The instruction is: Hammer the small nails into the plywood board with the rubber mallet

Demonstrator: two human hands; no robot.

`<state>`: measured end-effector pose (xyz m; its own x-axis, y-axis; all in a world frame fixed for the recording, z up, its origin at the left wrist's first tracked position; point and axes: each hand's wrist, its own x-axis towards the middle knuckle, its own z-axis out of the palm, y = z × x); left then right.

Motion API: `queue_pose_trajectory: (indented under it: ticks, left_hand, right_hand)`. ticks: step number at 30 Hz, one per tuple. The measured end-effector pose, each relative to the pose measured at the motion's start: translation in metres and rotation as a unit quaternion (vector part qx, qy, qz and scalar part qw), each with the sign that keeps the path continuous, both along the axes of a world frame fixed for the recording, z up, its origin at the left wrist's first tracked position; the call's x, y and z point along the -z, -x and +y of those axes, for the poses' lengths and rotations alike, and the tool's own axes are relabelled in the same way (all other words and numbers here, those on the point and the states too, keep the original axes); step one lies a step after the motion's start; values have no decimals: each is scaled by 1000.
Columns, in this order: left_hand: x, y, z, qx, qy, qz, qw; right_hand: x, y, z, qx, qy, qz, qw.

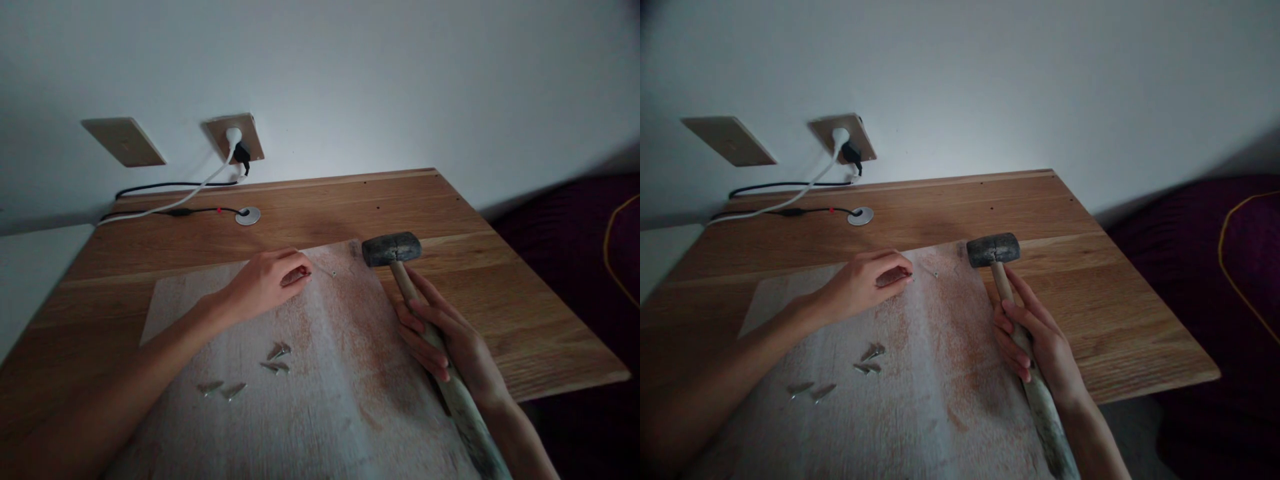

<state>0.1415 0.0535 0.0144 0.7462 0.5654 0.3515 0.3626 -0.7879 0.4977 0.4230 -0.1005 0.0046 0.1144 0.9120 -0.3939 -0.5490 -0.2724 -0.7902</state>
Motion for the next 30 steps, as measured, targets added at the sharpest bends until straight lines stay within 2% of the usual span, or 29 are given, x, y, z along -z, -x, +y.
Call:
queue_pose_trajectory:
  ticks: [15, 30]
  left_hand:
    - [-4, 4, 6, 15, 27, 6, 1000]
    - [0, 1, 3, 8, 60, -16, 998]
  right_hand:
    - [-5, 1, -2, -2, -3, -13, 1000]
    - [-5, 1, -1, -4, 5, -10, 1000]
